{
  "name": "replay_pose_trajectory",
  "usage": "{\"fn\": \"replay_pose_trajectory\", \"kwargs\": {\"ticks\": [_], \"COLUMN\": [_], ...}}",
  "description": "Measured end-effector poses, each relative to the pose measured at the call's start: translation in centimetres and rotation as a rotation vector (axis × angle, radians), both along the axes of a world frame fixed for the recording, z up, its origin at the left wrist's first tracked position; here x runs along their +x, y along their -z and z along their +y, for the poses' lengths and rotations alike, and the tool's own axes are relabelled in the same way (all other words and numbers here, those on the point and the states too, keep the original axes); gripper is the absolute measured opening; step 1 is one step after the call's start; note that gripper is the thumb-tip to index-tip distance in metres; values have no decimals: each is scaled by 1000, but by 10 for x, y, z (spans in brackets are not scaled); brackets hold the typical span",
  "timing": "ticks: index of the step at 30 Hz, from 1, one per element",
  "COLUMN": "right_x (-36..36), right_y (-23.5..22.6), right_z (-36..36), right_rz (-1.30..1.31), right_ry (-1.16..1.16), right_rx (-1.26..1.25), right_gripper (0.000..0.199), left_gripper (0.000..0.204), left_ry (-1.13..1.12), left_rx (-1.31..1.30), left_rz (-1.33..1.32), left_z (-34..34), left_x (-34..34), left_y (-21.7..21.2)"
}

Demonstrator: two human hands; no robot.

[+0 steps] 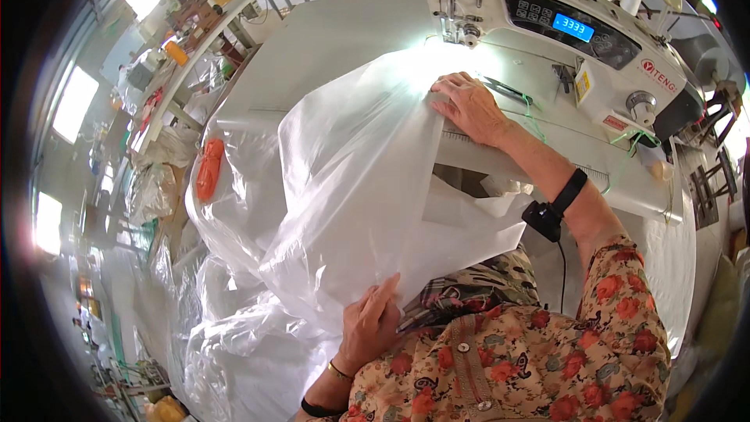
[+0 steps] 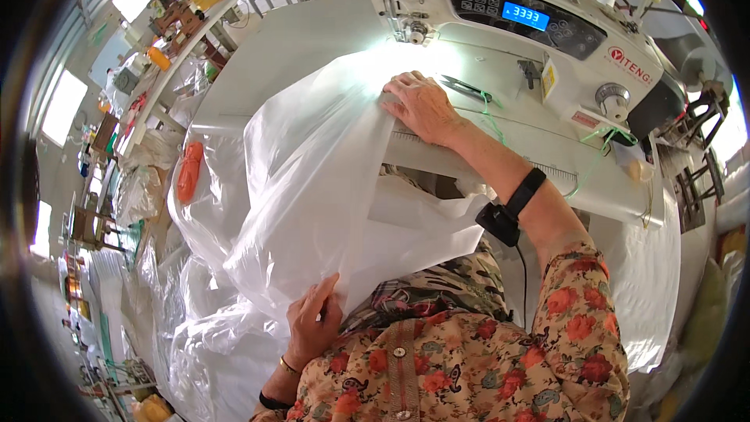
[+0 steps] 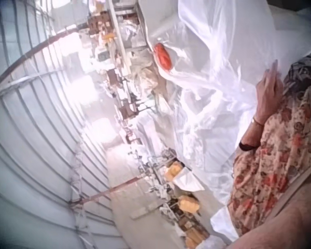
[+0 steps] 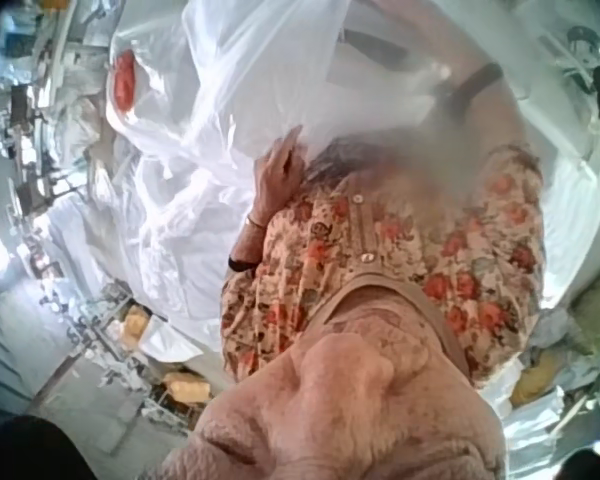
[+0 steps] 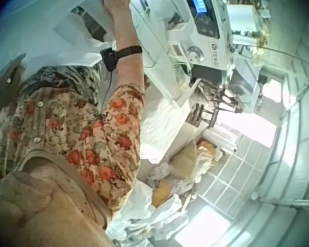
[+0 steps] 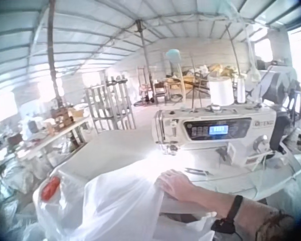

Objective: Sewing and aligning large white plastic sheets using an industrial sewing machine in a manufacturing setting.

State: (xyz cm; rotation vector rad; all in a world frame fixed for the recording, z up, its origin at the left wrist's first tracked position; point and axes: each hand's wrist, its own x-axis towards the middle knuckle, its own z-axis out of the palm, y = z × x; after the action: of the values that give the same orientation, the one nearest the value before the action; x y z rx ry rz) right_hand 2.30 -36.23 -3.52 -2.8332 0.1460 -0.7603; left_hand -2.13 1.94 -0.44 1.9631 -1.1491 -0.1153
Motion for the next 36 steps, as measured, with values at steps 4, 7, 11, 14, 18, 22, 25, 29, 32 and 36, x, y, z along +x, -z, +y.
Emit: {"fn": "replay_pose_trajectory", "kwargs": {"ticks": [4,7,11,14,18,22,25,29,32,36], "right_x": [7,6,4,2,0,0,-1,-2,-3,-4], "right_y": [2,1,-2,-4,-6,-5,-1,1,-3,-9], "right_z": [-3,-1,-2,-1,-1,0,1,0,5,7], "right_rz": [-24,53,60,79,173,170,140,108,135,148], "right_ry": [112,154,159,162,195,147,125,117,108,122], "right_rx": [30,48,56,62,109,69,102,89,116,127], "right_gripper": [48,54,59,61,59,63,67,72,74,70], "left_gripper": [43,38,41,38,33,28,25,15,17,14], "left_ry": [-28,-170,-72,73,210,222,233,293,330,343], "left_rx": [-21,70,240,357,395,322,296,233,194,144], "left_rz": [-18,40,10,10,-78,-212,-284,-356,-387,-452], "left_z": [6,4,-3,-18,-40,-60,-82,-116,-140,-177], "left_x": [6,11,21,28,35,52,67,89,100,114], "left_y": [10,20,36,33,32,28,18,9,1,-5]}}
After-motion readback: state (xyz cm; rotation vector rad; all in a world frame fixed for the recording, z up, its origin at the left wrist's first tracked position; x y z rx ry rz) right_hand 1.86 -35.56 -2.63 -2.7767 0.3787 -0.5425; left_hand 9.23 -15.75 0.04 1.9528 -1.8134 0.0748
